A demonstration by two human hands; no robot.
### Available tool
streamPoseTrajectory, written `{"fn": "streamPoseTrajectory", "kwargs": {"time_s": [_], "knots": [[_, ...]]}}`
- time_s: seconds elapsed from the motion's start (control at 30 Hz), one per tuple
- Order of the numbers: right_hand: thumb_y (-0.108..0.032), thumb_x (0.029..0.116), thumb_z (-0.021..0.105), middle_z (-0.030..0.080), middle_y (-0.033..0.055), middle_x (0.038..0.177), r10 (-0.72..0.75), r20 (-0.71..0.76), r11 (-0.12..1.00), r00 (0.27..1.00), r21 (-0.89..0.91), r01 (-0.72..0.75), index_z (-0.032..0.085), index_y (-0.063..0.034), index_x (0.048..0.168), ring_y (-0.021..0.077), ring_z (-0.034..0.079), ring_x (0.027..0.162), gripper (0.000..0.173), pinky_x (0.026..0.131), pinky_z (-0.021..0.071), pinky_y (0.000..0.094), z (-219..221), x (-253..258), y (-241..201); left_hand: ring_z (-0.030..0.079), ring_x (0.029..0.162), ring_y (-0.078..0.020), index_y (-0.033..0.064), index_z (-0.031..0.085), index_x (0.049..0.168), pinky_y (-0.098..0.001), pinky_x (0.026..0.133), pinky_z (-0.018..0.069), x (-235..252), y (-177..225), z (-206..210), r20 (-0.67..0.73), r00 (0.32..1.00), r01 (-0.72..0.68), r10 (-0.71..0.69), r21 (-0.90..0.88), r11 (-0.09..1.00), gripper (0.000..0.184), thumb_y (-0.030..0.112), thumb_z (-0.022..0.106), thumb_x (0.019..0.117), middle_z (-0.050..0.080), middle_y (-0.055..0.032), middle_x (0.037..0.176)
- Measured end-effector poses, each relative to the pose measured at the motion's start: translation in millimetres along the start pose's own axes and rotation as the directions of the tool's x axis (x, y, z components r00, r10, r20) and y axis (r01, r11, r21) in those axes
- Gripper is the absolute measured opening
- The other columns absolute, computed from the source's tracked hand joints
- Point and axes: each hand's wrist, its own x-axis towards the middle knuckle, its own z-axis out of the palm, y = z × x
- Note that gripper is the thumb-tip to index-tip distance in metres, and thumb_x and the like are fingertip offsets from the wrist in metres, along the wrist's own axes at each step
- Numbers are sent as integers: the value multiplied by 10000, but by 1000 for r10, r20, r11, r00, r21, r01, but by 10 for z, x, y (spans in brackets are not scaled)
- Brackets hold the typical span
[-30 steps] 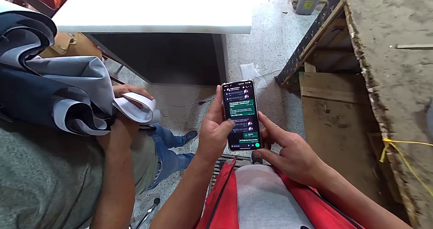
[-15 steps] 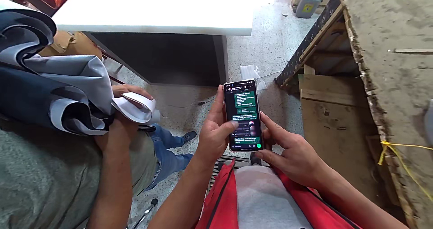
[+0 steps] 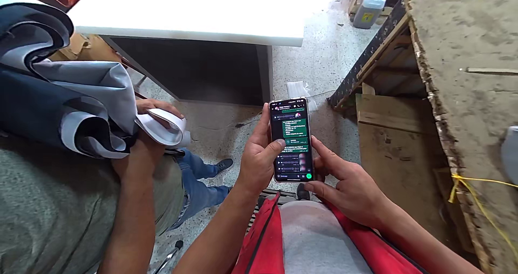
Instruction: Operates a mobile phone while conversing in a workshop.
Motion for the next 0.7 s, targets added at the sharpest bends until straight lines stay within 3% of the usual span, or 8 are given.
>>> {"fn": "streamPoseTrajectory", "kwargs": {"time_s": [0.17,0.33,0.47,0.7], "knots": [[-403,952,733,719,-129,1000,8,10,999,1000,-49,-7,272,-275,1639,-1,679,861,837,812,607,222,38,-12,26,679,1145,-275,211,297,1638,-474,962,586,-11,-14,57,-120,992,-33,32,-1,999,629,-15,402,1060,589,-168,1411],[-403,949,734,719,-117,1017,-16,-16,998,1000,-57,15,293,-282,1631,7,680,857,822,805,608,228,15,-19,30,608,1252,-296,264,82,1673,-498,977,569,-37,78,0,91,996,-7,4,32,999,958,-169,392,877,440,-153,1556],[-376,946,744,726,-118,1006,-19,-13,999,1000,-28,18,292,-277,1632,8,687,857,828,811,612,227,19,-22,17,632,1228,-298,259,122,1673,-497,985,568,-26,61,17,43,999,-3,1,42,999,859,-144,381,959,486,-162,1523],[-363,932,761,721,-120,1005,-2,-12,1000,1000,-25,1,297,-258,1635,7,682,856,849,798,609,217,2,-30,8,624,1237,-328,226,124,1672,-524,1001,558,1,20,5,48,999,-5,4,18,1000,845,-150,369,956,492,-194,1503]]}}
